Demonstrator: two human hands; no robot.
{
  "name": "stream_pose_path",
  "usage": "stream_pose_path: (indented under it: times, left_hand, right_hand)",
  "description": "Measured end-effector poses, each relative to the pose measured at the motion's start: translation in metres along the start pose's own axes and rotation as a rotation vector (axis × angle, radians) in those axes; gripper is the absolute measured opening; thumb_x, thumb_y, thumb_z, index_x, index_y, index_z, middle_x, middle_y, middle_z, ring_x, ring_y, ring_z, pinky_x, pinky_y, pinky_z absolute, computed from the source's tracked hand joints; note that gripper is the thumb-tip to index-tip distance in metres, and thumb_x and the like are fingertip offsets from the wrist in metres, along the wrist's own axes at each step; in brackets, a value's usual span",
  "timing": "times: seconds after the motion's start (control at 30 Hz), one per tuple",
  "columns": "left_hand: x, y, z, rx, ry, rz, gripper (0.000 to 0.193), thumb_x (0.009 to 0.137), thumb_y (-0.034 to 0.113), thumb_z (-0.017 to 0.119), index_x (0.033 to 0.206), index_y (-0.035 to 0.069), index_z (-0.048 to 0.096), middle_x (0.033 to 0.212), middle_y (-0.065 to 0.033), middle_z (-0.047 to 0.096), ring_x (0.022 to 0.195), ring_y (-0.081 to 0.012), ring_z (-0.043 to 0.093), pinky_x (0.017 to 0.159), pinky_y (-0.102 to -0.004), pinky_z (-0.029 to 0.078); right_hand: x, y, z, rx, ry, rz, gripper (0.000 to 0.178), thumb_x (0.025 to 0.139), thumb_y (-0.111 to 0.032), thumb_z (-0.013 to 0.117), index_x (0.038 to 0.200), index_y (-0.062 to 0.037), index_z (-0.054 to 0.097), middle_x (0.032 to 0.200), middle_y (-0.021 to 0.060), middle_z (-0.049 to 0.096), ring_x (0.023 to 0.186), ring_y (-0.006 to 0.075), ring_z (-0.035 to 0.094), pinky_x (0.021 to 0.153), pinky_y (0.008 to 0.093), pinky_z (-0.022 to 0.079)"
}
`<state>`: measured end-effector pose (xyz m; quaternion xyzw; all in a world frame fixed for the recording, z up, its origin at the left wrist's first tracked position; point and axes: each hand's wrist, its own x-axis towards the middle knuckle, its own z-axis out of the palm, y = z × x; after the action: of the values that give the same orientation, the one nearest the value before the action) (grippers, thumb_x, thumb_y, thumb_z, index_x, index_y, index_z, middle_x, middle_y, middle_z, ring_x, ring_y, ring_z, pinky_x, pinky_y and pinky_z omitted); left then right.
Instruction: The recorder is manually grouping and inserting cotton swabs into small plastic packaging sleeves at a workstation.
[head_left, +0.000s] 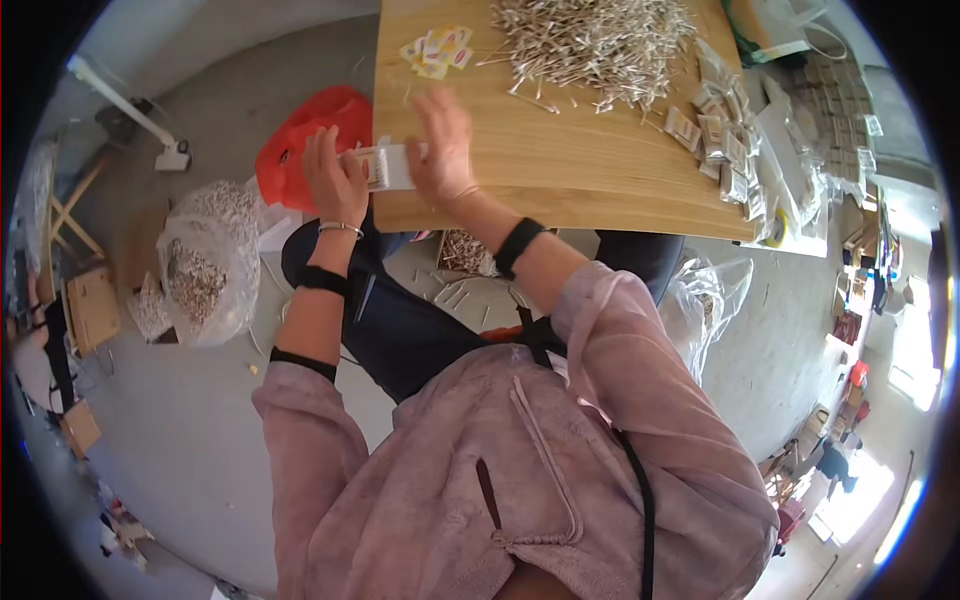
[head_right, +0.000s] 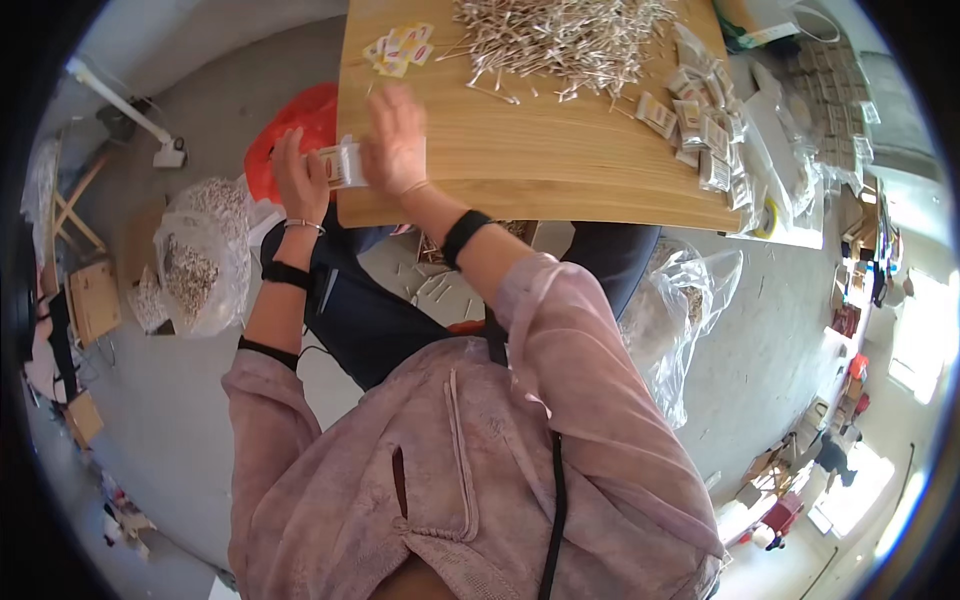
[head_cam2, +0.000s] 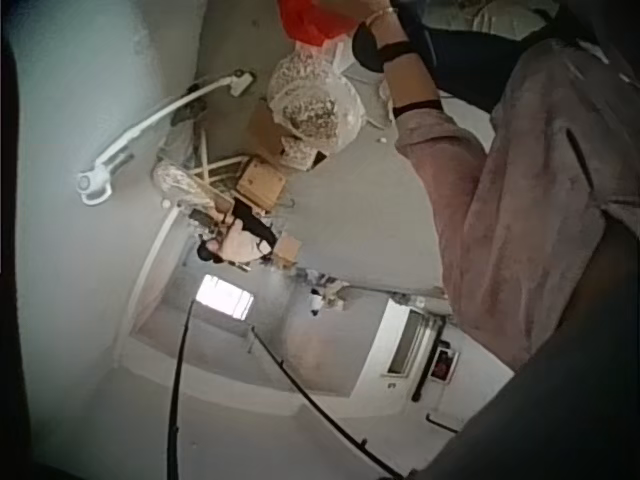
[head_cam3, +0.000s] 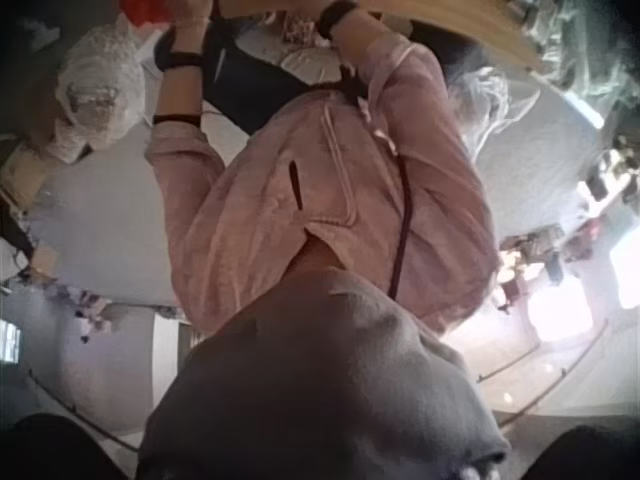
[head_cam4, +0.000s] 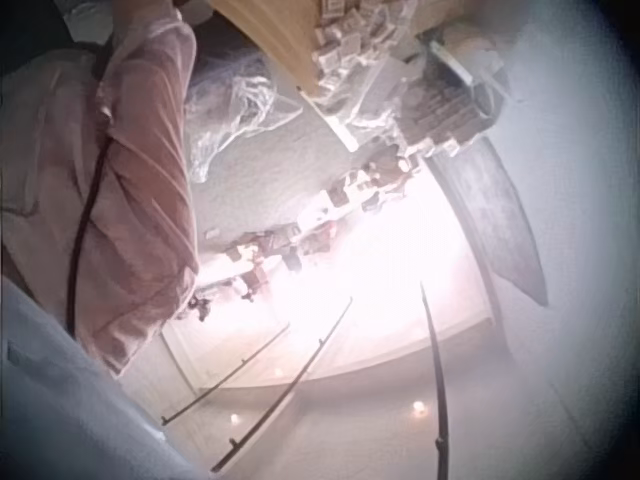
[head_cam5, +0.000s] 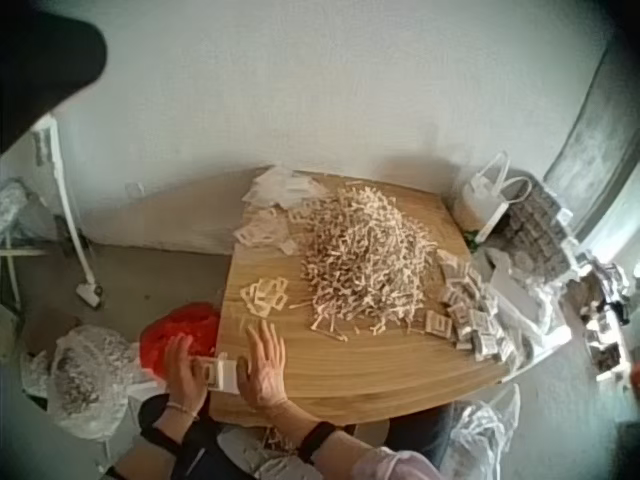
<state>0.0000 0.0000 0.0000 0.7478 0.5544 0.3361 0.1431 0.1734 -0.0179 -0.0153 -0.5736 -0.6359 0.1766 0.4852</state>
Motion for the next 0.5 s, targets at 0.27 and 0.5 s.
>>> stream_pose_path:
  times: [0.27, 0.5]
  left_hand:
    - [-0.020, 0.098, 0.045, -0.085, -0.190, 0.312, 0.046, 0.083, 0.010, 0.056, 0.126, 0.004, 0.044, 0.130, -0.0169, 0.046, 0.125, -0.0363, 0.039, 0.108, -0.0472, 0.028]
    - [-0.025, 0.113, 0.054, 0.074, -0.229, 0.339, 0.043, 0.084, 0.013, 0.057, 0.125, 0.007, 0.046, 0.130, -0.0117, 0.047, 0.126, -0.0292, 0.039, 0.109, -0.0455, 0.028]
  right_hand:
    - [0.081, 0.078, -0.178, -0.825, 0.345, 0.333, 0.062, 0.085, -0.046, 0.052, 0.139, -0.0215, 0.035, 0.143, 0.0239, 0.026, 0.136, 0.0478, 0.011, 0.107, 0.0642, 0.002]
    - [0.045, 0.086, -0.176, -0.749, 0.142, 0.244, 0.045, 0.088, -0.033, 0.052, 0.131, -0.0202, 0.048, 0.129, 0.0097, 0.046, 0.129, 0.0372, 0.028, 0.108, 0.0589, 0.011]
